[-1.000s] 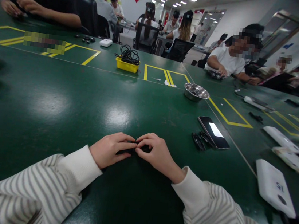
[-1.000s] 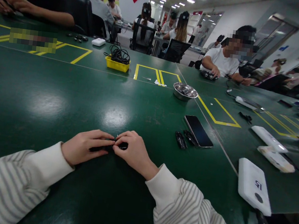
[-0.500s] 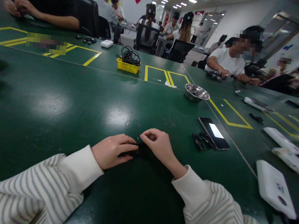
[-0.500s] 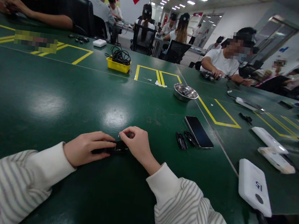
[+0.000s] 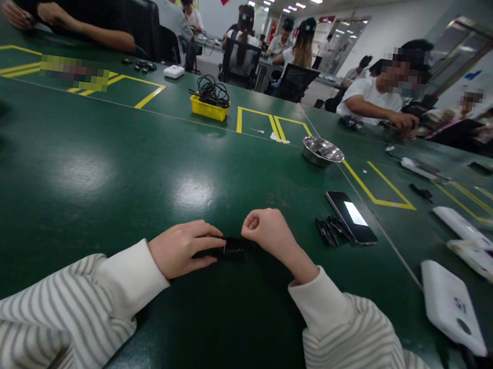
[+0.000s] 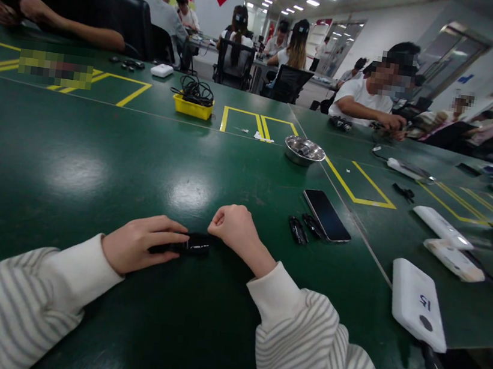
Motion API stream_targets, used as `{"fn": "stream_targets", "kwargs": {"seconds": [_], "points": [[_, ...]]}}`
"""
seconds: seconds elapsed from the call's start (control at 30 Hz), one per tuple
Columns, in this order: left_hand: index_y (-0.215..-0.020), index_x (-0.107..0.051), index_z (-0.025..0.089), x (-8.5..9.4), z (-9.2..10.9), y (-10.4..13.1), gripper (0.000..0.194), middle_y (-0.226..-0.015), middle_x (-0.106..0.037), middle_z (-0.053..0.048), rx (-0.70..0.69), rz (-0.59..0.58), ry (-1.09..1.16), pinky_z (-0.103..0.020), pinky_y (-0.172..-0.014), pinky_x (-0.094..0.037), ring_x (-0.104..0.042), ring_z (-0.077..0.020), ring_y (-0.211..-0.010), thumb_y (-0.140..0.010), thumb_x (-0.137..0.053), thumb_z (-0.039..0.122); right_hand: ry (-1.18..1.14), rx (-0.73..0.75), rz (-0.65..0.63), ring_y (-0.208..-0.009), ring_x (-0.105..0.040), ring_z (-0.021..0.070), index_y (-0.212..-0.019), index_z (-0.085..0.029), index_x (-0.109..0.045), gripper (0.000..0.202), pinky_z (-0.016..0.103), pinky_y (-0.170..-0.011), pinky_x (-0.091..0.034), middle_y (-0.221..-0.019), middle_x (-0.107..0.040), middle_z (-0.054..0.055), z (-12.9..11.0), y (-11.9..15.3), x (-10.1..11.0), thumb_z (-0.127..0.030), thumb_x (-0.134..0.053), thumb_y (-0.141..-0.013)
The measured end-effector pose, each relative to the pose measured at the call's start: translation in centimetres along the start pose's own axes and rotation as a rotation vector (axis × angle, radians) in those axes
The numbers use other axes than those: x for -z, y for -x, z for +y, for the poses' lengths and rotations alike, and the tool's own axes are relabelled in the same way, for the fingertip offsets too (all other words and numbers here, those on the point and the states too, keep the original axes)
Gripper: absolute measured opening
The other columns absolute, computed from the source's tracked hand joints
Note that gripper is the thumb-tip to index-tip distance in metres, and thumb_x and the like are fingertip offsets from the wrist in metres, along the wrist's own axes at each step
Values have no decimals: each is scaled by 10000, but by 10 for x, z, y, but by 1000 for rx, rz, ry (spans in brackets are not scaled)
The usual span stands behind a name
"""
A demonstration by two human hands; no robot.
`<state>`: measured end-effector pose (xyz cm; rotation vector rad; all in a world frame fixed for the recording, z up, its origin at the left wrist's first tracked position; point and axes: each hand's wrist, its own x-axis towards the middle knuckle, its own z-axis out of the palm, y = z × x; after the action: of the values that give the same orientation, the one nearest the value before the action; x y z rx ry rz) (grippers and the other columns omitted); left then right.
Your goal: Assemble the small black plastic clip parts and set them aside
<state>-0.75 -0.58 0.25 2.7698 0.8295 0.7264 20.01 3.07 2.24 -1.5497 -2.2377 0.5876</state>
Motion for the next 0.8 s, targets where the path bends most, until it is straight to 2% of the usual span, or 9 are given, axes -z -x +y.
{"fn": "stream_targets", "kwargs": {"seconds": [0.17, 0.27, 0.43, 0.63, 0.8], "points": [[-987, -580, 146, 2, -6, -1, 240, -967, -597, -94, 13, 53, -46, -305, -708, -501, -569, -180, -843, -756, -541, 200, -221, 77, 66, -541, -562, 92, -688, -140, -603, 76, 203, -526, -441, -613, -616, 2, 3, 11, 7, -178, -536, -689], [-979, -586, 138, 2, -8, -1, 237, -959, -601, -98, 31, 61, -64, -309, -707, -504, -574, -183, -834, -754, -545, 201, -306, 151, 97, -649, -579, 101, -741, -144, -599, 101, 212, -580, -454, -729, -634, 20, -4, 17, 4, -189, -509, -736], [-979, -587, 140, 1, -8, -1, 232, -967, -599, -101, 34, 64, -80, -320, -716, -504, -571, -189, -847, -760, -540, 202, -308, 244, 15, -874, -550, 134, -700, -164, -614, 93, 221, -626, -453, -972, -619, 35, -12, 20, -8, -192, -534, -739], [-989, -584, 143, 0, -9, -2, 239, -974, -597, -104, 26, 73, -90, -325, -713, -504, -568, -193, -855, -765, -537, 212, -243, 251, 27, -937, -516, 150, -715, -183, -622, 90, 272, -714, -440, -992, -615, 28, -14, 20, -14, -191, -539, -747], [-986, -587, 145, 0, -9, -2, 239, -970, -599, -103, 33, 72, -89, -328, -713, -503, -570, -196, -850, -762, -540, 212, -174, 275, 62, -915, -521, 149, -698, -183, -614, 74, 292, -772, -421, -948, -625, 27, -17, 21, -15, -177, -549, -734]]}}
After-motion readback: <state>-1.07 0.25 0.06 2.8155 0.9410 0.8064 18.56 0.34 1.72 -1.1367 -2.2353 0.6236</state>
